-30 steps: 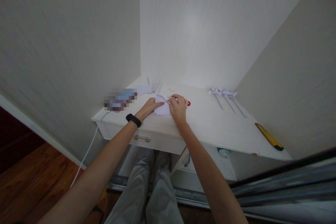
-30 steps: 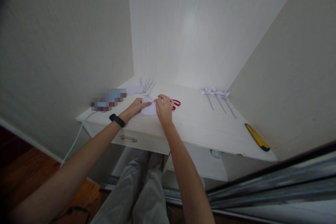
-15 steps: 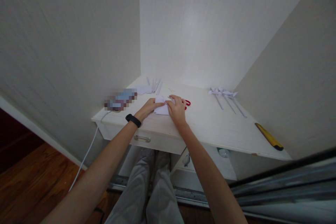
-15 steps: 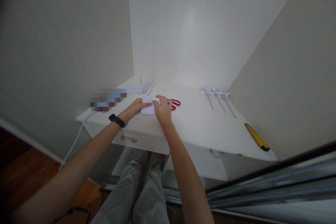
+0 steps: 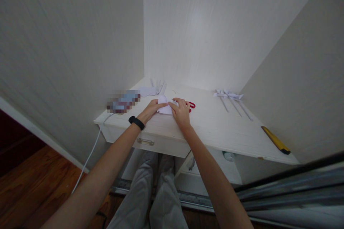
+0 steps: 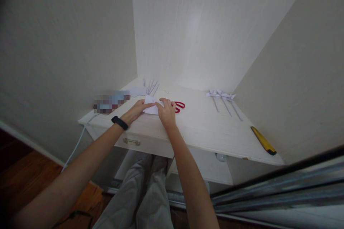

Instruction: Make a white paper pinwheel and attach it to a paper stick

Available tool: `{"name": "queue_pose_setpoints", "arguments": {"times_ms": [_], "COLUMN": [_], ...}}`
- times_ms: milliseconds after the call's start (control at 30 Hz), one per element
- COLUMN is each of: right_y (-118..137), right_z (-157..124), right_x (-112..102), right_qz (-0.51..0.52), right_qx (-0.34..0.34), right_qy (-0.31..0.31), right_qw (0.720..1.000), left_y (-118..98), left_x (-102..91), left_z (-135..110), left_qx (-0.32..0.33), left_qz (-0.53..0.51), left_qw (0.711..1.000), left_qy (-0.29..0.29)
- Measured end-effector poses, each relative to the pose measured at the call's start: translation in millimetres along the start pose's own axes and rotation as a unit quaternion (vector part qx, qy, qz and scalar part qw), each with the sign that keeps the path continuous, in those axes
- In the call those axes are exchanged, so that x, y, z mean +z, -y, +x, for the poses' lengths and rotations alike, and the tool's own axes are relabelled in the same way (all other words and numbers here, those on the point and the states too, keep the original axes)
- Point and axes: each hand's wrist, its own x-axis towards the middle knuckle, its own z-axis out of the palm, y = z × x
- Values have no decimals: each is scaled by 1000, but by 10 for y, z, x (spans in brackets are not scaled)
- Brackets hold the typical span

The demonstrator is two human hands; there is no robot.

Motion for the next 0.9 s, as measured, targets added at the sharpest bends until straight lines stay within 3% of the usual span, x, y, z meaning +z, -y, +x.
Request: {"name": "queue_pose_setpoints", "arguments": {"times_ms": [167,433,900], "right_y": [11,29,-15], "right_z": [12,43,29], "right_x": [2,-5,38], "right_qz": [15,56,36], "right_qx": [-7,70,76], "right_qy": [9,-34,-22], "right_qw": [1000,995,996], "left_y": [42,56,153], "left_x": [-24,-30,-46], "left_z": [24,51,88], "left_qx": [-4,-16,-5], "left_qz": [-12,15,54], "left_qw": [1000,999,998], "left_qy": [-16,-27,39]}}
